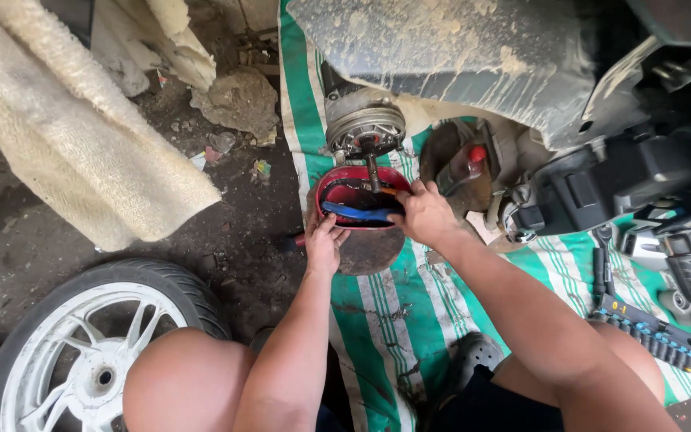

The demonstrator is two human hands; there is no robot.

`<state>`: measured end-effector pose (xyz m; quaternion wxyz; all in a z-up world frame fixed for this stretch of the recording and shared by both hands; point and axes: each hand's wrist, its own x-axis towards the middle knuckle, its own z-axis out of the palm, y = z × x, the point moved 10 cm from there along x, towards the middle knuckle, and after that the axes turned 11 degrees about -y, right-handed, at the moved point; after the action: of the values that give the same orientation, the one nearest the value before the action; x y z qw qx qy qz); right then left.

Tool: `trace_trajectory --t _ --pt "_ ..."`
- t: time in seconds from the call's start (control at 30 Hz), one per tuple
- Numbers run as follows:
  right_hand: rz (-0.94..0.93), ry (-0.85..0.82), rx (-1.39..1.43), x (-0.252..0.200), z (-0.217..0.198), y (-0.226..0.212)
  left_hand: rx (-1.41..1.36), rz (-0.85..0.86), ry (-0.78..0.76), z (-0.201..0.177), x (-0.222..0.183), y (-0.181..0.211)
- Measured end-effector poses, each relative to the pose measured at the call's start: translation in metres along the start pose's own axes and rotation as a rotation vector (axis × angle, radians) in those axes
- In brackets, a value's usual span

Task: Cleaning motorcycle brake shoes and the wheel hub using a brush and cleaning fluid.

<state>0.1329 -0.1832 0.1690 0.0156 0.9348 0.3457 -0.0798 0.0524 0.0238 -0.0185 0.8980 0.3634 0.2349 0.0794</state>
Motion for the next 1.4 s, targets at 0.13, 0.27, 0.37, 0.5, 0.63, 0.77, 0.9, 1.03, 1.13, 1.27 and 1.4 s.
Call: trace_trajectory --t 0.13,0.27,0.37,0.5,0.63,0.77,0.9,1.03,1.13,1.27,1.4 --pt "0.189 -0.038 -0.011 0.006 0.002 0.003 -0.028 -0.005 0.008 -0.022 0.025 -0.032" --pt "0.327 -0.012 0.002 0.005 0.002 0.021 0.041 -0.01 0.008 -0.018 0.009 -0.024" --pt "0.37 -0.206 0.153 0.025 0.071 0.078 0.032 -0.011 -0.008 -0.022 0.02 -0.025" --pt "0.396 -0.308 0.141 0.014 0.058 0.074 0.06 -0.009 -0.008 -0.015 0.036 -0.019" --pt "0.422 -0.311 0.285 0.013 0.06 0.077 0.047 -0.017 -0.014 0.008 0.035 -0.013" --pt "0.458 -0.306 0.358 0.006 0.051 0.083 0.054 -0.025 -0.015 0.024 0.023 -0.007" --pt "0.472 -0.178 0.459 -0.008 -0.006 0.071 0.019 -0.038 0.005 0.008 0.043 -0.017" --pt "0.426 -0.125 0.318 -0.009 -0.016 0.06 0.021 -0.027 -0.018 0.019 0.033 -0.003" --pt "0.378 -0.083 0.228 -0.012 -0.032 0.039 0.043 -0.025 -0.034 0.011 0.034 -0.008" --pt "0.217 -0.147 0.216 0.0 0.01 0.015 0.052 -0.017 -0.04 0.007 0.037 0.003" --pt "0.242 -0.149 0.149 0.005 -0.018 0.013 0.036 -0.027 -0.022 0.0 0.044 -0.004"
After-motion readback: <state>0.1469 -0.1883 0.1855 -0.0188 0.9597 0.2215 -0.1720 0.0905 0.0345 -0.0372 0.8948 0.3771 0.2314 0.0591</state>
